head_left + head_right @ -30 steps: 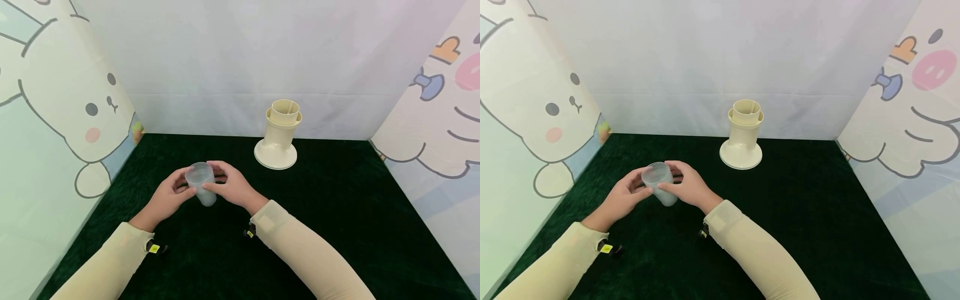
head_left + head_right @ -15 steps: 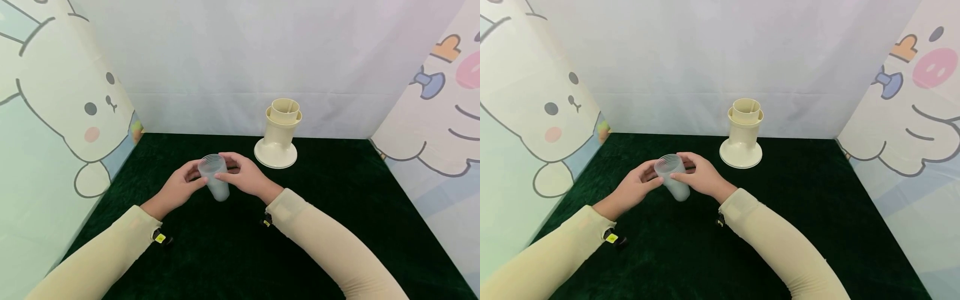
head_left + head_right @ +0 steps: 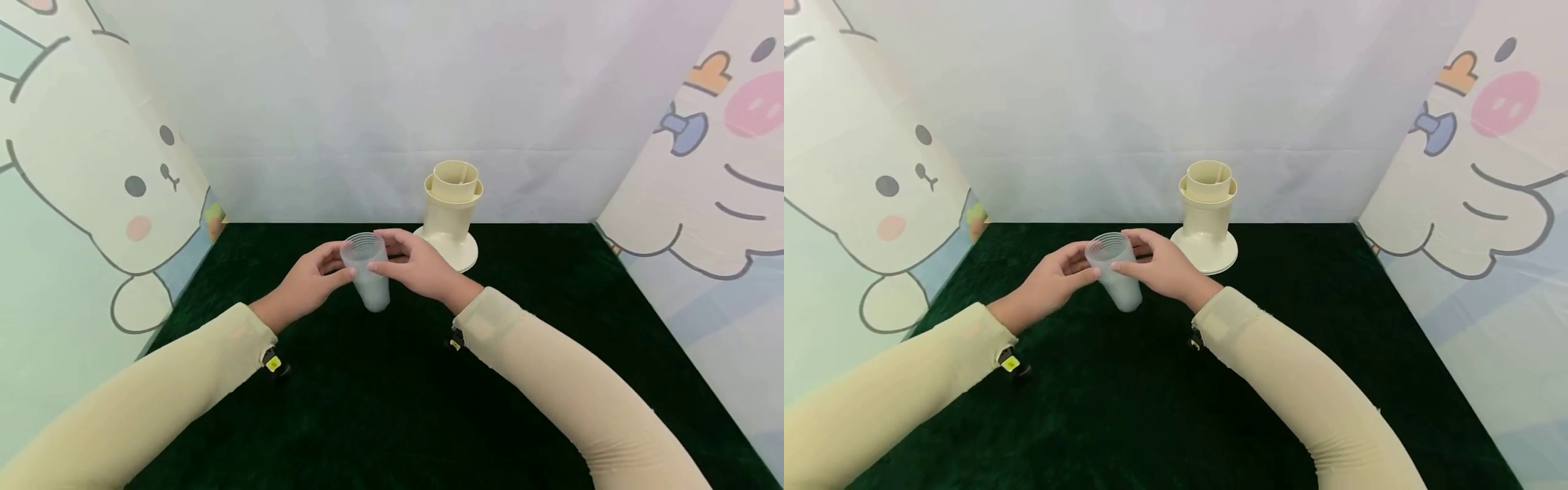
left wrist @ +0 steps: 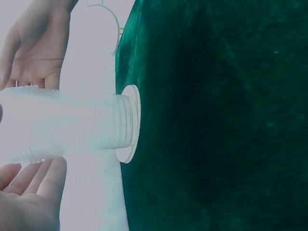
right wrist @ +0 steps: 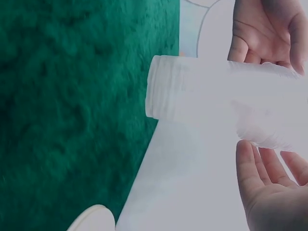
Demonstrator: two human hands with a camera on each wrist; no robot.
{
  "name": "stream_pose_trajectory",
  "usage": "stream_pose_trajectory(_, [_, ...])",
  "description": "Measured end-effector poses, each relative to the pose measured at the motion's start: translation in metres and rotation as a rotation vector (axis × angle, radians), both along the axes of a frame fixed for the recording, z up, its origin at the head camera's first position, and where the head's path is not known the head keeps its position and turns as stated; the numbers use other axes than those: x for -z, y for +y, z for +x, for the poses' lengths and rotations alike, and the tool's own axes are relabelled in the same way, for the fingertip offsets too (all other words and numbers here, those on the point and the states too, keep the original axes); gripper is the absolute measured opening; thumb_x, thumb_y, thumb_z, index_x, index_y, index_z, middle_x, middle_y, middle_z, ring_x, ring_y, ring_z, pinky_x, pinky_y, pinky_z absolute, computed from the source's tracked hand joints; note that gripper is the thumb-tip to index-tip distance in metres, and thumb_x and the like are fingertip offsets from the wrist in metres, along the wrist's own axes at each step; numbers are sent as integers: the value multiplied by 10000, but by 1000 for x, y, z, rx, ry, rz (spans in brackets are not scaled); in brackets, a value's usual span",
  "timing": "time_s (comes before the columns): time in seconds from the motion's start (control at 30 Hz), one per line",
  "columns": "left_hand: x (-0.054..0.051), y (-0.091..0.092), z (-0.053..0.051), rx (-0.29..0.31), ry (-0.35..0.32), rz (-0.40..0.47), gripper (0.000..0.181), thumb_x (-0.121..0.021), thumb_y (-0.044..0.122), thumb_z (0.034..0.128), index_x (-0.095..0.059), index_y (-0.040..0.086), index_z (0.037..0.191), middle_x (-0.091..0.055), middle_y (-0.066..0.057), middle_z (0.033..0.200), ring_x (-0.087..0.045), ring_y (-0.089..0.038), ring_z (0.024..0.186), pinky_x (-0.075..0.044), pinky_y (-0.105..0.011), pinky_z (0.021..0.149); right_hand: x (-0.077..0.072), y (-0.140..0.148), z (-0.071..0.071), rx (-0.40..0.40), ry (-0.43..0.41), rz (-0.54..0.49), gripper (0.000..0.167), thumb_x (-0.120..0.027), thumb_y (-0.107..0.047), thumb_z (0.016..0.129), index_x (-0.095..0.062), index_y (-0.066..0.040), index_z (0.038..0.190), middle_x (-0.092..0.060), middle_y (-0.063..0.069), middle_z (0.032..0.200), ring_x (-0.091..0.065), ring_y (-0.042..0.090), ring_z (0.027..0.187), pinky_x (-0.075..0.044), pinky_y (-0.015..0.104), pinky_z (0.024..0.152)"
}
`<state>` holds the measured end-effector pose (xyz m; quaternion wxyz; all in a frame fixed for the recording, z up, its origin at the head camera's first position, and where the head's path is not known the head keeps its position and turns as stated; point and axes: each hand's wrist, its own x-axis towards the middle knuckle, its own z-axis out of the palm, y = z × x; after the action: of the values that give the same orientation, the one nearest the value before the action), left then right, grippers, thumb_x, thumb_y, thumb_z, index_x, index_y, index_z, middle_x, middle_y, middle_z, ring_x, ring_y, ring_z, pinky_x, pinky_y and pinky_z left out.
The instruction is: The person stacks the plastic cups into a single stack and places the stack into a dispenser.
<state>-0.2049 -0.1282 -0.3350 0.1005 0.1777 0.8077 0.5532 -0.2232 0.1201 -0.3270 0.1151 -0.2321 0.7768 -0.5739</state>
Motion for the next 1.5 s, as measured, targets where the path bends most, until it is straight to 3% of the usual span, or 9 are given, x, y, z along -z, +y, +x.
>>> stream_pose_trajectory(0.2, [-21,13,-17,-3,27,-39,630,-661,422,1013,-451,132,1531,-551,-51,1446,-540,-227,1332,-451,-491,1106,-13,11,-8,54,20,34,681,-703,-400,987,-422,-148,1553,-559,-5,1413,-566,174,1246,-497,460,1038])
stream_pose_trajectory(0.37, [-37,22,-26,-12,24,-9,607,-668,408,1011,-476,136,1518,-564,-46,1434,-550,-213,1325,-453,-482,1105,-28,16,-13,85,42,40,709,-690,-402,994,-384,-131,1574,-535,20,1451,-553,189,1269,-485,453,1056])
stream_pose_trajectory(0.63, [-46,39,-37,-10,42,38,560,-662,389,1018,-496,155,1499,-578,-16,1405,-575,-177,1280,-478,-449,1085,-46,29,-21,119,41,30,697,-697,-394,989,-397,-149,1569,-518,11,1462,-529,196,1299,-474,439,1072])
stream_pose_trajectory(0.87, [-55,60,-52,-19,62,0,582,-665,430,1007,-497,171,1501,-586,17,1395,-576,-143,1262,-492,-415,1070,-55,47,-30,158,78,43,713,-703,-429,977,-404,-170,1570,-523,2,1462,-530,191,1297,-476,440,1068])
stream_pose_trajectory(1.13, [-76,84,-68,10,117,61,566,-654,370,1024,-488,140,1513,-596,-6,1388,-586,-142,1241,-508,-388,1047,-75,64,-42,201,131,22,689,-681,-341,998,-391,-97,1573,-515,75,1476,-529,256,1312,-446,460,1092])
stream_pose_trajectory(1.27, [-88,97,-76,-18,154,52,573,-664,385,1015,-498,156,1513,-600,17,1386,-585,-117,1234,-507,-346,1039,-88,73,-47,257,112,29,711,-691,-358,990,-376,-124,1583,-502,67,1485,-505,237,1339,-432,444,1109])
stream_pose_trajectory(1.5, [-105,122,-89,-52,143,57,599,-673,392,1007,-476,208,1542,-586,48,1417,-559,-85,1254,-493,-315,1048,-106,89,-51,322,117,22,715,-681,-379,995,-365,-145,1592,-484,74,1496,-480,231,1364,-416,478,1125])
